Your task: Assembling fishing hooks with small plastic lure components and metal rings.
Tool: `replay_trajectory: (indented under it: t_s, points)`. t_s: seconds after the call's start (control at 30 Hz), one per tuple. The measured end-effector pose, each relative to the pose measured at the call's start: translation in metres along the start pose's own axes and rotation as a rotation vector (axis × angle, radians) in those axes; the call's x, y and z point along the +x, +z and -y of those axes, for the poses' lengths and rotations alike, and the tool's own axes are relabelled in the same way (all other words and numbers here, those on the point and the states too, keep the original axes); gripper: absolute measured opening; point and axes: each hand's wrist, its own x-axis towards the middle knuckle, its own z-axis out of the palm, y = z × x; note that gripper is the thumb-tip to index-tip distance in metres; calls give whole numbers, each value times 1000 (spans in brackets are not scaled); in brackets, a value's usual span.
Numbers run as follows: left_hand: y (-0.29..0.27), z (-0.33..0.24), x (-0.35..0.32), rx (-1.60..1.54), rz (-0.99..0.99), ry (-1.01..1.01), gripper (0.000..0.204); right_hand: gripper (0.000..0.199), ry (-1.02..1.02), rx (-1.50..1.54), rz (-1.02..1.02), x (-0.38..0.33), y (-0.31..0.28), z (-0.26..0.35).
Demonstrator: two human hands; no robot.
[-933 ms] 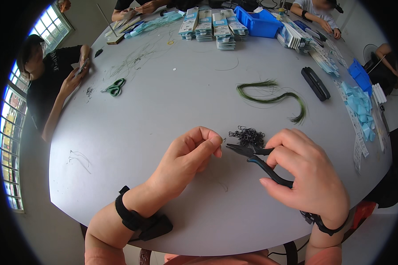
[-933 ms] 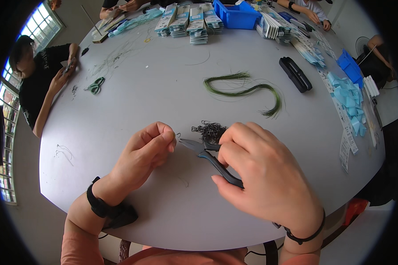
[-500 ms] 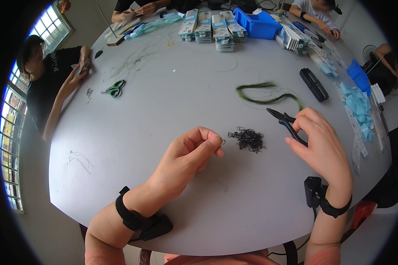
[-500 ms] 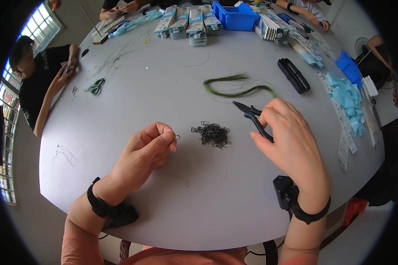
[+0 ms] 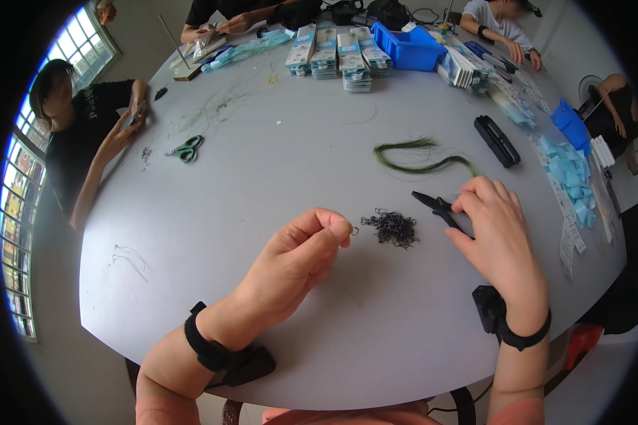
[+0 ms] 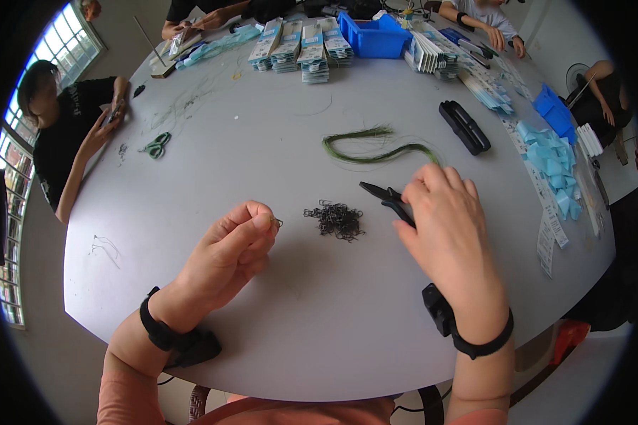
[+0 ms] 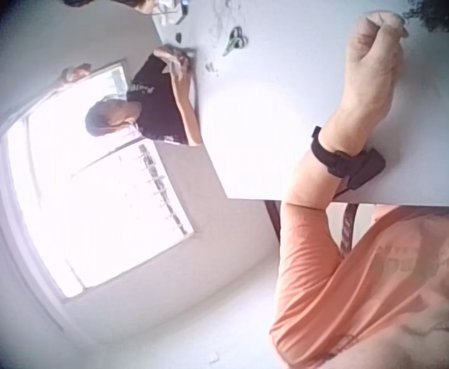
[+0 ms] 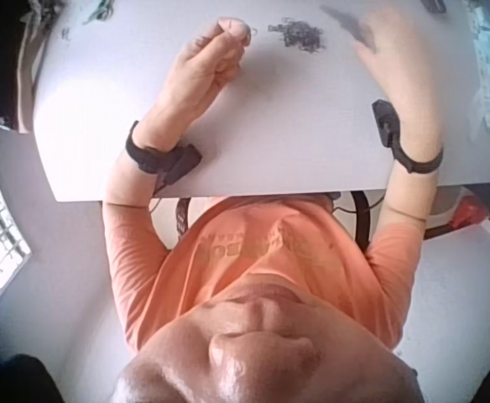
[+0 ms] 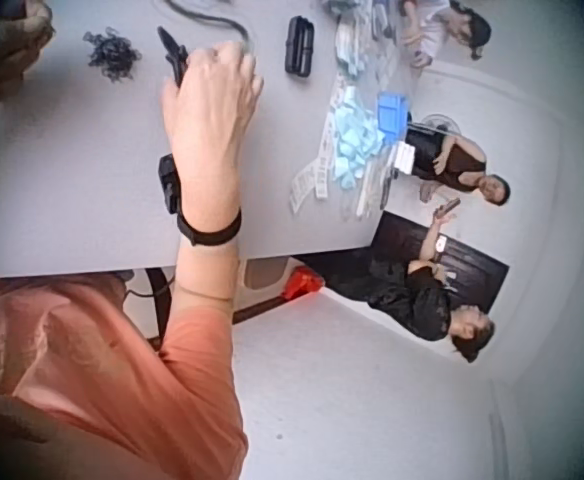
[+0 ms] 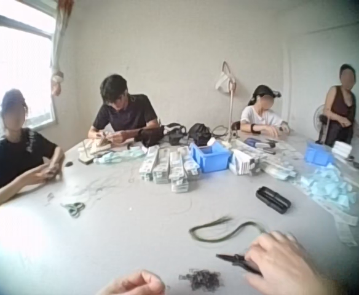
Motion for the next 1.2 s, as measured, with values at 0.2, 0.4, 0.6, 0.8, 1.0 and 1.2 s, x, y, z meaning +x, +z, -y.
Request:
replay_trajectory:
  t_s: [0.2,0.4,0.6,0.8,1.0,1.2]
  points:
    - [10,-1,-9,-6,-17,24,11,41,35,953,404,-9,-11,67]
    - [21,4,-14,23,-69,134,16,50,357,1647,700,-1,-6,75]
    - [20,5,-17,54,-32,133,16,33,415,1900,674,-2,17,77]
    - [18,7,-17,14,-40,98,18,22,315,1789,581,-3,27,66]
    - [18,2,-18,-37,-72,69,19,22,327,1767,581,0,23,66]
    - [20,1,-17,-81,-96,65,14,21,436,1833,601,0,22,64]
